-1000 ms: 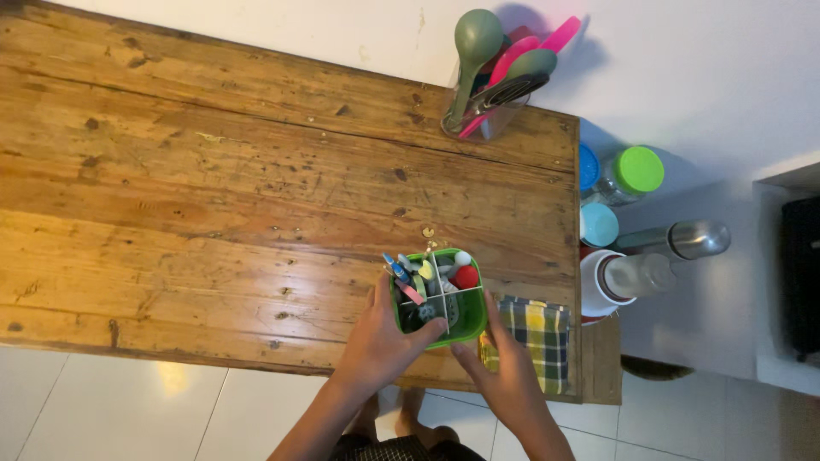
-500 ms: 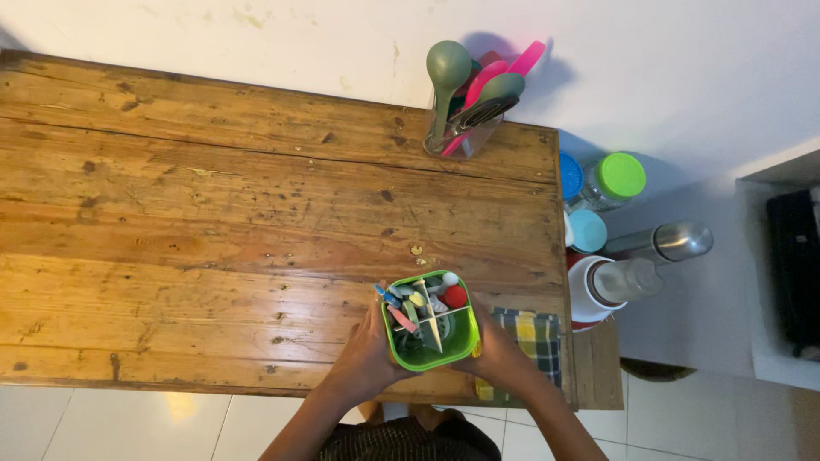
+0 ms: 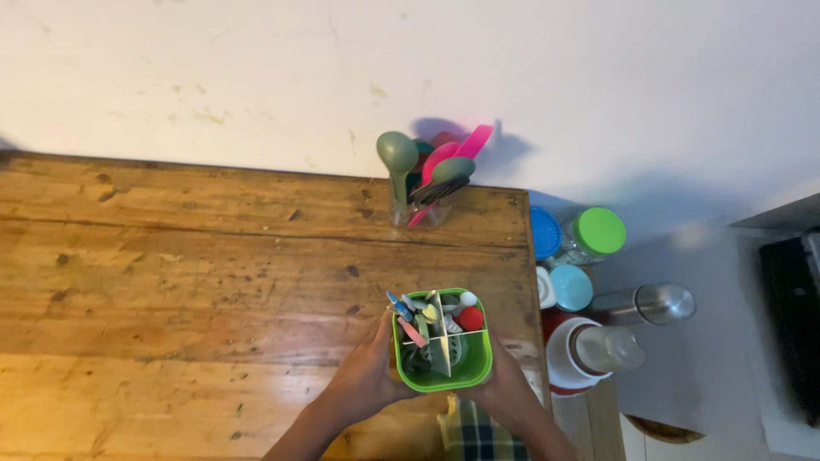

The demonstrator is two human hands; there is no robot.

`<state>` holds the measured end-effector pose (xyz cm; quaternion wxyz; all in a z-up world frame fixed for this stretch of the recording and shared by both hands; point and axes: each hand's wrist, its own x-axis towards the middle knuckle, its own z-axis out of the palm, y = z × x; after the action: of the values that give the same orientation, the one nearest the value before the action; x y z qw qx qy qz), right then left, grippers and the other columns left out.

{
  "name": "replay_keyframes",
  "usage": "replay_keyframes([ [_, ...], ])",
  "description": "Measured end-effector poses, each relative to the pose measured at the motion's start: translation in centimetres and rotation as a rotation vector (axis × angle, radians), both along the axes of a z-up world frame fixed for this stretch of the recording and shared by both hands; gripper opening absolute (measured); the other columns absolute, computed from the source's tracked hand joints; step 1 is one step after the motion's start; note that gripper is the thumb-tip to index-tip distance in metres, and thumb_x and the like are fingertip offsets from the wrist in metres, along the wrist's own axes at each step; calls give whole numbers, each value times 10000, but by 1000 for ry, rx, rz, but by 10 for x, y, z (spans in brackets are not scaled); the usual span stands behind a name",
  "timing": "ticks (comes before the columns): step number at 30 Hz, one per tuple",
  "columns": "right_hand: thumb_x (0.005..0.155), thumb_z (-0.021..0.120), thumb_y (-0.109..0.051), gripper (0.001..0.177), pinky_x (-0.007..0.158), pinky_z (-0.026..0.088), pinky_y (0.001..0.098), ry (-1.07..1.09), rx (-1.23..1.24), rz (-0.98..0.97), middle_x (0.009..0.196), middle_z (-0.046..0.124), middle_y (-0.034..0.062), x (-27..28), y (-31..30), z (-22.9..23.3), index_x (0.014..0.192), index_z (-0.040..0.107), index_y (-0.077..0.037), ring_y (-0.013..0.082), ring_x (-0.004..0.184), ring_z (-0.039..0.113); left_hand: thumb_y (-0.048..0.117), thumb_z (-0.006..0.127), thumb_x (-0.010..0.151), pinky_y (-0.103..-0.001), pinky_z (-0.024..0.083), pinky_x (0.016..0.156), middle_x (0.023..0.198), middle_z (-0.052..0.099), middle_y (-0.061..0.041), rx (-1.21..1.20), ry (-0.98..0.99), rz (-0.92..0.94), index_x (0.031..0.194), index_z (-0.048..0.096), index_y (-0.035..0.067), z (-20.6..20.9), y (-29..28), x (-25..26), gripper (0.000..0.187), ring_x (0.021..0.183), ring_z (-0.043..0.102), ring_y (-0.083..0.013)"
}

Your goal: The person folds a cloth, moves a container of utensils, places several glasses and a tissue box on a wooden table, and then organizes cutlery into the container.

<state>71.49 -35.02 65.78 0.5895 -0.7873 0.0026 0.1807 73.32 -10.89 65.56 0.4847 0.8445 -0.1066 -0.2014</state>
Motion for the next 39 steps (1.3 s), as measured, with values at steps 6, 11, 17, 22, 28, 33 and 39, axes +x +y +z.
replay_keyframes([
  [6,741,863,-68,777,969,543,357,-37,-46,-94,1301,703,98,65,-57,-29,1432,507,-64,196,1173,667,409,931,670,-493,565,888,1220,684,-316,28,-77,-33,1620,88,94,-6,-53,83,1308,1055,697,-482],
  [11,726,839,0,887,964,528,336,-91,-129,-158,1273,695,88,116,-89,-50,1494,403,-86,176,1159,650,408,904,717,-486,577,881,1142,708,-263,100,114,-37,1678,67,163,-27,-91,141,1298,981,711,-466],
  [17,714,836,6,1026,957,523,323,-11,-173,-203,1315,656,57,173,-103,-65,1589,322,-142,163,1181,635,228,856,790,-493,550,972,1499,491,-319,-244,-275,23,1628,140,31,-68,-112,174,1120,1254,605,-484],
  [22,712,802,37,914,1001,518,343,-47,-7,-233,1323,656,69,197,-109,-87,1513,380,-91,171,1206,635,183,820,815,-494,541,909,1530,481,-246,-10,-124,188,1559,290,71,-79,-135,181,921,1196,608,-442],
  [28,752,795,30,854,1030,502,350,-22,-29,-222,1344,660,51,218,-105,-88,1503,408,-90,162,1235,625,172,795,796,-475,552,862,1223,662,-205,-22,-430,469,1389,506,12,-73,-151,174,679,1097,663,-418],
  [33,753,774,32,928,1051,460,347,-96,21,-210,1384,605,52,225,-98,-80,1550,316,-96,158,1269,573,275,828,817,-442,549,696,923,715,-130,118,-327,592,1062,668,72,-85,-144,161,357,829,713,-342],
  [39,750,852,-4,811,969,543,334,-84,43,-182,1249,683,73,237,-90,-81,1452,449,-59,158,1140,653,275,787,858,-356,544,599,744,762,-88,27,-14,767,925,748,59,-109,-110,170,230,628,707,-224],
])
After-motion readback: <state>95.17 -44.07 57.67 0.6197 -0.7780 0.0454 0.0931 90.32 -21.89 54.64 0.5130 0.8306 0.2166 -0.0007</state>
